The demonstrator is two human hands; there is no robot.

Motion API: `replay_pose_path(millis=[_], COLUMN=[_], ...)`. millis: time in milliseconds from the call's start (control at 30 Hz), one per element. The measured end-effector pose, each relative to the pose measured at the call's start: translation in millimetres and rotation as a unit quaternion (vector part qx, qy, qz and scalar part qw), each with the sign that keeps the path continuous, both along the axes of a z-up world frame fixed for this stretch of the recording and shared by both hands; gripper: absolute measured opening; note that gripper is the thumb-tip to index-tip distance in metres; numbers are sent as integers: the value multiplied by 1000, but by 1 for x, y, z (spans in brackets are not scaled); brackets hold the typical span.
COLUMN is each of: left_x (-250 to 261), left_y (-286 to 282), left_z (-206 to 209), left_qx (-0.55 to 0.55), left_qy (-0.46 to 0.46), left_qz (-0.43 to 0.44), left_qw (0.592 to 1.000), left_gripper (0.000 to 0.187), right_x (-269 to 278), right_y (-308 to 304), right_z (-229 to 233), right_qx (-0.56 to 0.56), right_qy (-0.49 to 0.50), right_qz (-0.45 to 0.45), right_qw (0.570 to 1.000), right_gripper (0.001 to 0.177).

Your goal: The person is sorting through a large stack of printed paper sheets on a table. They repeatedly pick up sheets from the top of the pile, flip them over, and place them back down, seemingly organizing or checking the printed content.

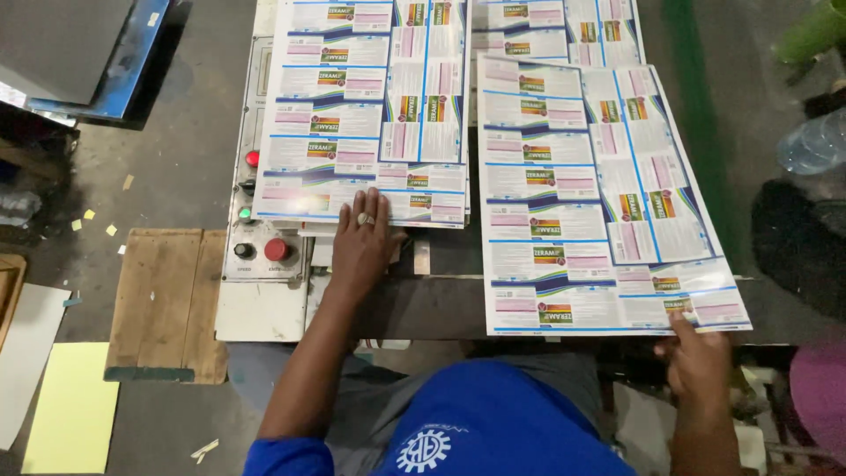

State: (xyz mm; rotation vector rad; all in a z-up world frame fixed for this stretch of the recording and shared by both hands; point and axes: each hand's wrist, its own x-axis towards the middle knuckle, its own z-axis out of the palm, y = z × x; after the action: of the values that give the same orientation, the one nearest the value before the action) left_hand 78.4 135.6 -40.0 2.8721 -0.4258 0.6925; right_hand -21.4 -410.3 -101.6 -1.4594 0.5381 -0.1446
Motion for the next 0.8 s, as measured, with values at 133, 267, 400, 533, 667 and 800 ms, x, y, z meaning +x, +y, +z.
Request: replay_pose_path(millis=[133, 267, 400, 533, 667, 800], left_x=[-4, -4, -20, -38, -52, -63], left_y=[14, 12, -5, -19, -28, -31], left_z=[-2, 47, 72, 57, 42, 47], left_qx=[37, -56, -115, -126, -147, -159], left_qy=[10, 25, -106, -64, 7, -34], left_qz=[17, 31, 12, 33, 53, 42], left_qw=[999, 998, 988, 989, 988, 986], left_gripper=[49, 20, 10, 15, 16, 16], right_x=[-16, -26, -25, 4, 60, 85], right_y=[-9, -13, 0, 14, 12, 27], right_z=[4, -7, -9, -21, -45, -17], right_qx=[-21, -55, -38, -74, -80, -51], right_qy=[43, 81, 56, 42, 39, 19], right_qz=[-7, -4, 18, 34, 37, 75], right_qw=[999, 995, 998, 996, 995, 996], right_gripper=[26, 23, 21, 23, 26, 28])
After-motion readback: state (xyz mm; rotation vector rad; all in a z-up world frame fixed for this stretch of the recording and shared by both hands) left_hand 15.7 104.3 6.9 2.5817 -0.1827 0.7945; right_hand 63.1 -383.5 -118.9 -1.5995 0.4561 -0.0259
